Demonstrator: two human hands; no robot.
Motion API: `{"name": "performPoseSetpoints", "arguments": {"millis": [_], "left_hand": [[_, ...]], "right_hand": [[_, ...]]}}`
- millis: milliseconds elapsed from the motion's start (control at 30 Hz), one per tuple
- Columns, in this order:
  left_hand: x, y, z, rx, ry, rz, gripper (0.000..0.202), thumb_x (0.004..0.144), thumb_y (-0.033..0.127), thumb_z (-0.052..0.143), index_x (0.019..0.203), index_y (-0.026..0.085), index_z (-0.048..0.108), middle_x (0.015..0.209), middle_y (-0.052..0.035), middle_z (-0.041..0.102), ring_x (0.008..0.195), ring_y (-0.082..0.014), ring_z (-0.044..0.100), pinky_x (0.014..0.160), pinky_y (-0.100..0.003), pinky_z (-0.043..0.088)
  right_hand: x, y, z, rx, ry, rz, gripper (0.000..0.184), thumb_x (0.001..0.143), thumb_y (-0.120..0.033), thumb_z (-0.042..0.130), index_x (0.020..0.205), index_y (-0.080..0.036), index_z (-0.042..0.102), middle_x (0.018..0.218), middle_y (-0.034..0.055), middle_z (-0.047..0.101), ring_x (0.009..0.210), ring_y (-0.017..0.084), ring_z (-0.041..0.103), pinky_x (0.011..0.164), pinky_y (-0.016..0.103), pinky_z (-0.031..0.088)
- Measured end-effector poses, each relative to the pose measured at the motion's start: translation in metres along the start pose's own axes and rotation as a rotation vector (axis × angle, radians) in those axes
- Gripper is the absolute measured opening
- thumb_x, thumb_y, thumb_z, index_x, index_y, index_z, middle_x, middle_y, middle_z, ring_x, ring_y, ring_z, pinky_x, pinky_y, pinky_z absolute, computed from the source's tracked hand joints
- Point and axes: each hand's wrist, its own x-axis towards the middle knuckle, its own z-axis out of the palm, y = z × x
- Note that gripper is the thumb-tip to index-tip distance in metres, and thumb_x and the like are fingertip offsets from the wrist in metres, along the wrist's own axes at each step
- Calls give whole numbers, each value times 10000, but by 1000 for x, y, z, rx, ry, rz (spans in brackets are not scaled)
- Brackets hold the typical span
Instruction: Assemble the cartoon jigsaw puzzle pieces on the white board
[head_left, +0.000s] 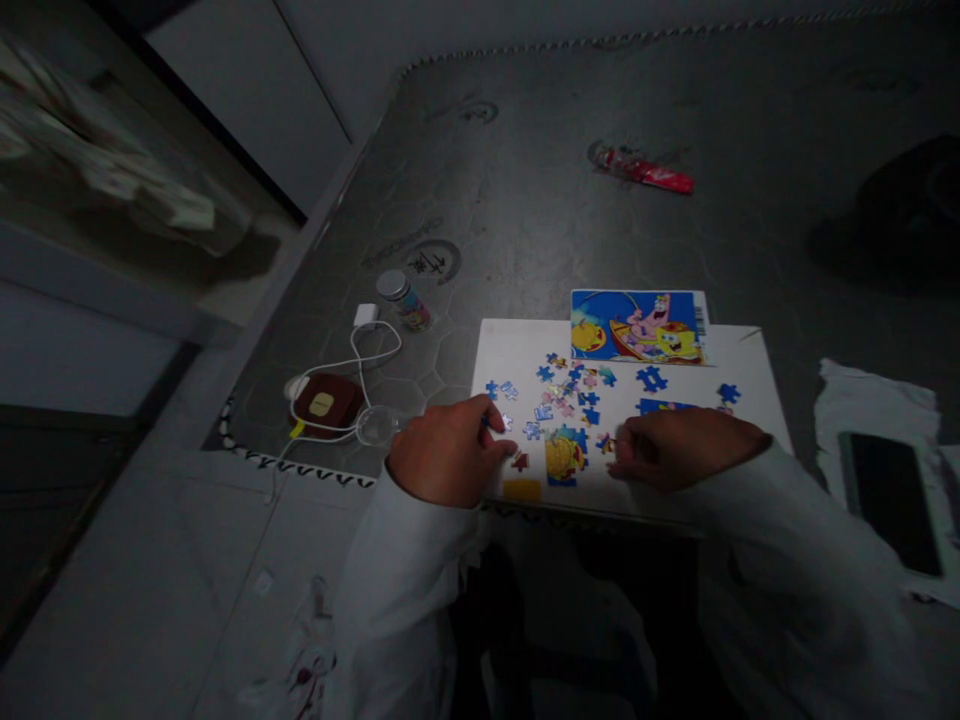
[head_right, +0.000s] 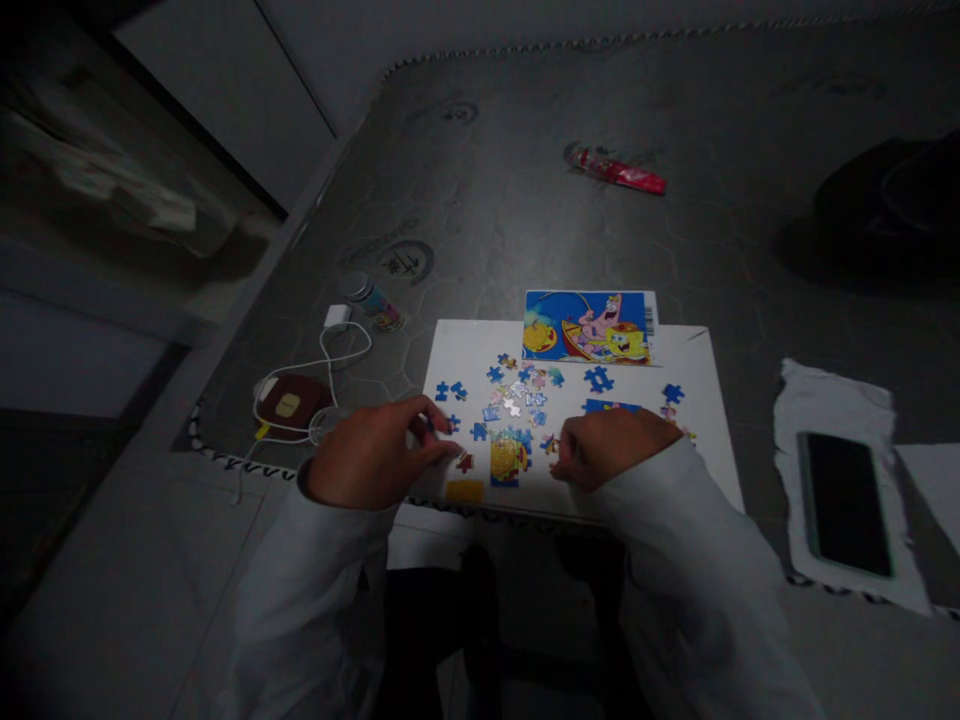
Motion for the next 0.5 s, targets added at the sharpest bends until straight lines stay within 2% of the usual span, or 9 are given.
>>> {"name": "performPoseSetpoints", "arguments": {"millis": [200, 333, 500], "left_hand": [[-1, 2, 0, -3, 0, -10, 141, 825, 369, 761, 939, 296, 722, 852, 17, 783, 779, -238, 697, 651, -317, 401], [0, 1, 0, -2, 7, -8, 152, 824, 376, 768, 943, 295, 720, 851, 16, 785, 783, -240, 700, 651, -317, 398], [-2, 2, 0, -9, 28, 20, 160, 811, 375, 782, 934, 289, 726, 822, 12, 785, 734, -221, 692, 613, -304, 380]], "right_hand": [[0, 0, 1, -5, 36, -9, 163, 792, -462, 732, 727, -313, 730, 758, 4, 748, 667, 218, 681, 526, 317, 380], [2, 6, 6, 7, 75, -71, 154, 789, -458, 736, 727, -317, 736, 755, 4, 749, 656, 213, 678, 498, 298, 358], [5, 8, 6, 23, 14, -23, 161, 783, -472, 736, 737, -317, 731, 775, 6, 751, 696, 234, 685, 528, 318, 376]]}}
